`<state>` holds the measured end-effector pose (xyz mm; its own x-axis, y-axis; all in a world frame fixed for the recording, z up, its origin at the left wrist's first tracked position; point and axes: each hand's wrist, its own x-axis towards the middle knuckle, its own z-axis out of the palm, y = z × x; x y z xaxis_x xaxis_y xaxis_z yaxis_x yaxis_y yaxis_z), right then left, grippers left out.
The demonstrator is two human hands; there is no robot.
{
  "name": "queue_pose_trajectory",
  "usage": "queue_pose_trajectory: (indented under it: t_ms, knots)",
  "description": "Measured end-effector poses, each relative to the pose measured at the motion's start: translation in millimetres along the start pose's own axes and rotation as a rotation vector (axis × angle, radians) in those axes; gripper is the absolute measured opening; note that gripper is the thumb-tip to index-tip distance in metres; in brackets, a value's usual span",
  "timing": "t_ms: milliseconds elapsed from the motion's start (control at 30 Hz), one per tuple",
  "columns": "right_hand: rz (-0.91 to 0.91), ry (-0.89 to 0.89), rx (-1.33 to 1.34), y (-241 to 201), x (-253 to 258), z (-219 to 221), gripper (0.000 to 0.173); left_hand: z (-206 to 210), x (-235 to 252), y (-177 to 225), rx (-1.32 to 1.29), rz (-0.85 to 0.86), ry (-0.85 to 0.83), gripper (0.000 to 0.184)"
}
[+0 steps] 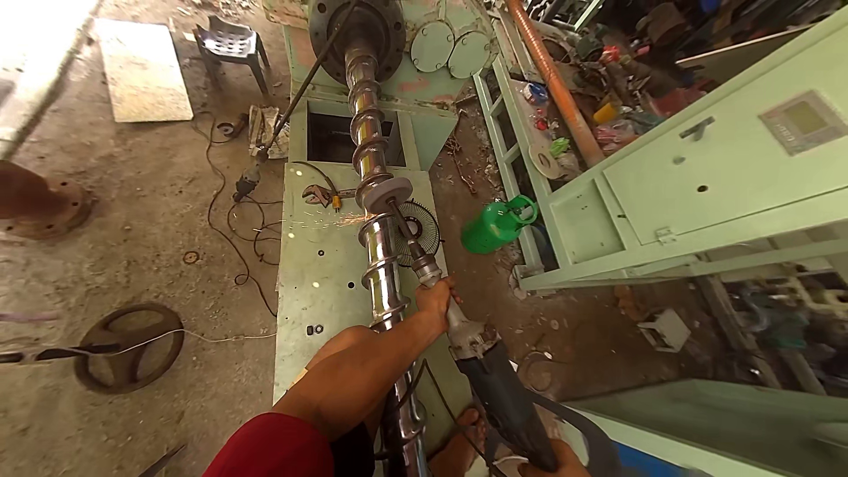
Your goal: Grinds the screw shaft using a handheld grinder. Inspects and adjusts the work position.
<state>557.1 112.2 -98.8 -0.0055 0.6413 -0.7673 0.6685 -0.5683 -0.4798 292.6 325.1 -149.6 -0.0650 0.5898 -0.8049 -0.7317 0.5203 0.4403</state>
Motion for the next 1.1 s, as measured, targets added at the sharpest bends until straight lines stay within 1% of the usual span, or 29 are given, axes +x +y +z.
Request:
queue_pose_trajectory:
  t_ms: [133, 233, 367, 467, 500, 533, 567, 600, 667, 700, 767, 1100]
  knots:
    - [-0.01, 0.001, -0.03, 2.4, 0.4, -0.6, 0.027, -6.5, -3.0, 1.4, -0.016, -0.001, -0.007, 0.02]
    - [-0.028, -0.014, -0.062, 13.4, 2.2, -3.4, 0.027, -10.8, -6.0, 2.0, -0.026, -0.001, 0.003, 0.02]
    - [-0.011, -0.021, -0.062, 3.1, -1.6, -1.9, 0.027, -14.9, -8.2, 3.4, -0.032, 0.001, 0.014, 0.02]
    - [-0.02, -0.005, -0.101, 5.3, -2.9, -1.5, 0.027, -16.7, -9.9, 4.2, -0.038, -0.005, 0.021, 0.02]
    - [0.013, 0.007, -0.13, -3.6, -6.4, 0.6, 0.026, -17.0, -10.2, 4.3, -0.038, -0.006, 0.022, 0.02]
    - [0.098, 0.007, -0.179, -22.5, -11.9, 3.2, 0.024, -17.5, -10.0, 4.4, -0.036, -0.007, 0.022, 0.019]
    - [0.215, -0.03, -0.223, -46.9, -17.3, 5.0, 0.021, -18.1, -9.9, 4.6, -0.033, -0.008, 0.021, 0.019]
    - [0.213, -0.035, -0.222, -47.4, -17.3, 4.8, 0.021, -18.7, -9.9, 4.6, -0.035, -0.007, 0.022, 0.019]
    - [-0.011, -0.006, -0.129, -3.6, -6.4, 0.5, 0.027, -19.7, -10.7, 4.6, -0.041, -0.005, 0.025, 0.018]
    - [-0.046, -0.025, -0.105, 5.3, -2.9, -1.6, 0.03, -20.2, -11.0, 4.4, -0.041, -0.005, 0.029, 0.018]
    - [-0.026, -0.045, -0.104, 5.8, 0.0, -2.3, 0.032, -21.8, -11.1, 4.2, -0.039, -0.002, 0.031, 0.019]
    - [-0.029, -0.041, -0.17, 1.7, 4.8, -1.9, 0.03, -30.5, -9.0, 4.6, -0.037, -0.003, 0.083, 0.02]
